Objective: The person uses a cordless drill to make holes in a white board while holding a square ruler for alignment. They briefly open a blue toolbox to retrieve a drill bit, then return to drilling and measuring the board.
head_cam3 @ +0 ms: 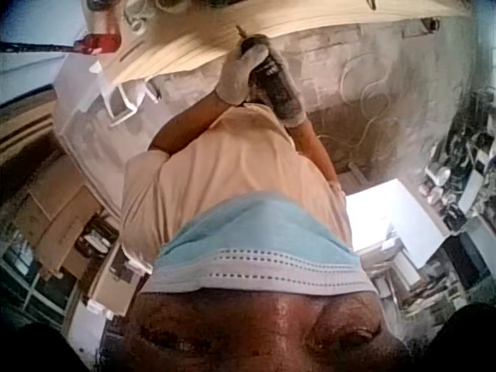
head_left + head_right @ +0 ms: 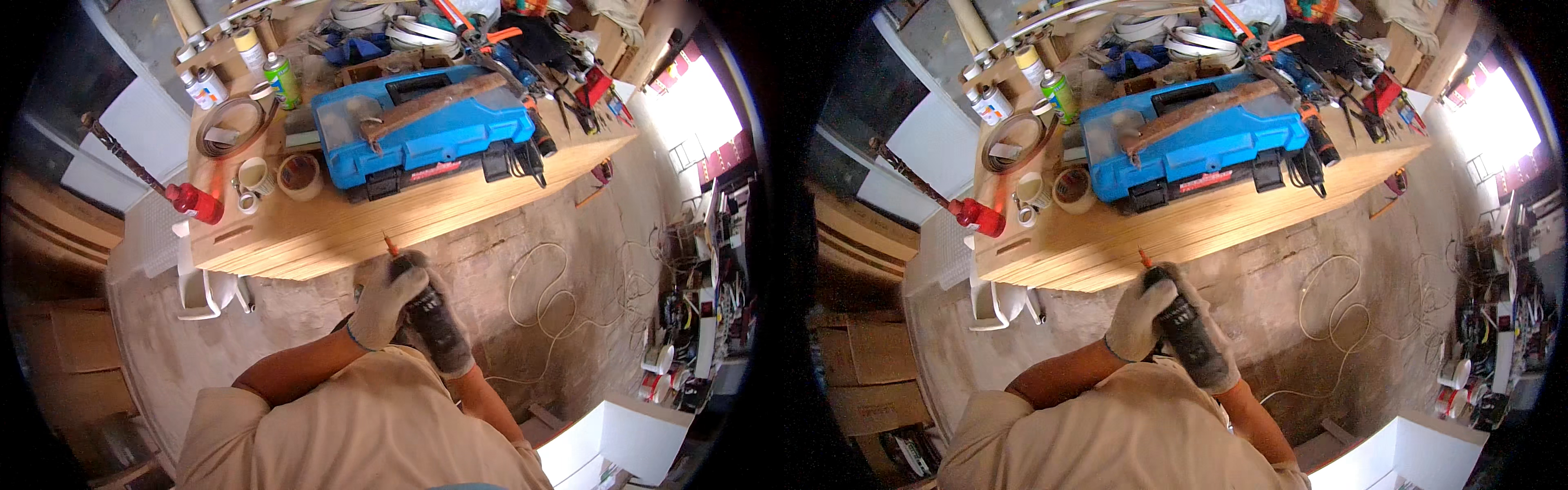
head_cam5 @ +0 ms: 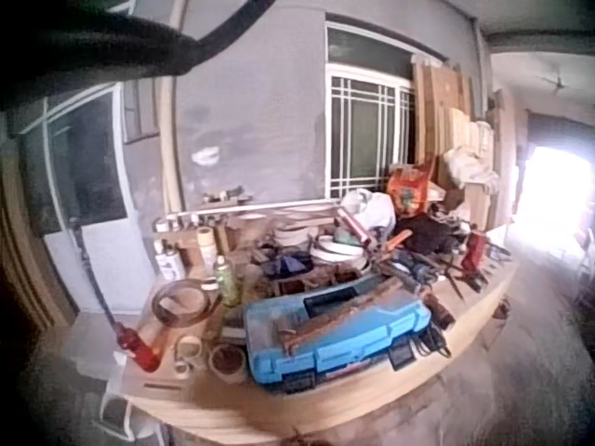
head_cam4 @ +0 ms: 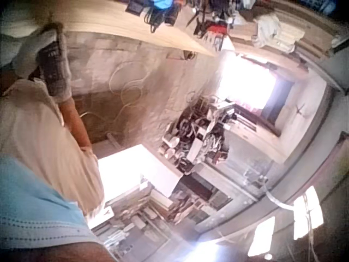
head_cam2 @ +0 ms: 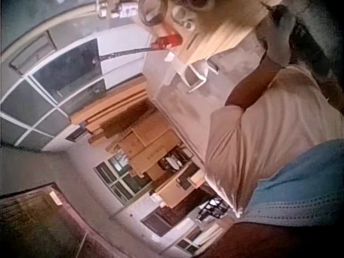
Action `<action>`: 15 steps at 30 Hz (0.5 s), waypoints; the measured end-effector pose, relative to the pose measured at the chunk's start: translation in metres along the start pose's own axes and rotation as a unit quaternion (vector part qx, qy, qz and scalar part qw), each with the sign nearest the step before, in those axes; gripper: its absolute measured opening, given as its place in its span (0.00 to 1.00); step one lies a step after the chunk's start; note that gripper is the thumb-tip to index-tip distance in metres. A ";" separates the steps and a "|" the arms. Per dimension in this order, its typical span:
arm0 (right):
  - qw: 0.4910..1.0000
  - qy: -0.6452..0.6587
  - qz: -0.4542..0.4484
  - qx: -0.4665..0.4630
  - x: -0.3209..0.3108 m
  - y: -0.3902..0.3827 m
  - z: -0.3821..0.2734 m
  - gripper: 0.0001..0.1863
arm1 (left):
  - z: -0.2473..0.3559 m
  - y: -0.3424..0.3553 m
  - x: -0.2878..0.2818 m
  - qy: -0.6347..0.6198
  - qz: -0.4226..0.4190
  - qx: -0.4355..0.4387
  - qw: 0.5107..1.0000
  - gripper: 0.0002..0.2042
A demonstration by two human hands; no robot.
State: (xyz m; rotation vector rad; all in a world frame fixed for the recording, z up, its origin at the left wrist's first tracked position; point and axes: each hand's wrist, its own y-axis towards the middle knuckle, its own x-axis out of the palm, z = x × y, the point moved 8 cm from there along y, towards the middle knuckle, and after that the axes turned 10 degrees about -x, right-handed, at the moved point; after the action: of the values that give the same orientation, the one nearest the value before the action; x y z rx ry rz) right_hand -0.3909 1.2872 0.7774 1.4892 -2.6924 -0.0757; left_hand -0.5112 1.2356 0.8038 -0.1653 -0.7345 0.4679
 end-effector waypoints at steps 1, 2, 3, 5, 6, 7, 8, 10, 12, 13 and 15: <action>0.997 0.033 -0.011 0.068 0.003 0.012 0.010 0.35 | 0.006 0.007 -0.010 -0.008 0.033 -0.004 0.999 0.21; 0.988 0.067 -0.019 0.137 0.008 0.022 0.021 0.35 | 0.013 0.014 -0.022 -0.017 0.060 -0.010 0.998 0.17; 0.993 0.000 -0.087 0.085 0.015 0.037 0.015 0.35 | 0.020 0.018 -0.034 -0.027 0.086 -0.015 0.996 0.15; 0.966 -0.197 -0.168 -0.013 0.019 0.065 0.008 0.34 | 0.033 0.024 -0.069 -0.034 0.172 -0.026 0.984 0.13; 0.903 -0.346 -0.226 -0.119 0.024 0.076 -0.001 0.34 | 0.044 0.019 -0.080 -0.063 0.168 0.014 0.984 0.12; 0.909 -0.349 -0.220 -0.059 0.013 0.085 0.008 0.26 | 0.054 0.013 -0.095 -0.048 0.183 0.036 0.981 0.12; 0.932 -0.310 -0.182 -0.041 -0.003 0.093 0.007 0.23 | 0.065 0.004 -0.111 -0.040 0.195 0.051 0.979 0.12; 0.953 -0.273 -0.120 0.047 -0.046 0.097 0.004 0.16 | 0.079 -0.013 -0.142 -0.061 0.203 0.033 0.977 0.09; 0.957 -0.281 -0.004 0.070 -0.097 0.110 -0.012 0.09 | 0.096 -0.032 -0.164 -0.046 0.188 0.015 0.981 0.08; 0.955 -0.282 0.076 0.046 -0.124 0.121 -0.027 0.08 | 0.097 -0.040 -0.175 -0.045 0.197 -0.026 0.979 0.07; 0.923 -0.339 0.178 -0.042 -0.171 0.149 -0.072 0.10 | 0.091 -0.057 -0.194 -0.007 0.226 -0.104 0.969 0.05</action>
State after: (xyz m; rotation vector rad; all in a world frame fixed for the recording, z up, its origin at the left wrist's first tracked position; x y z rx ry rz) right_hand -0.4202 1.5102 0.8547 1.0513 -3.3791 -0.8161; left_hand -0.6781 1.0935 0.7706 -0.5341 -0.7610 0.8251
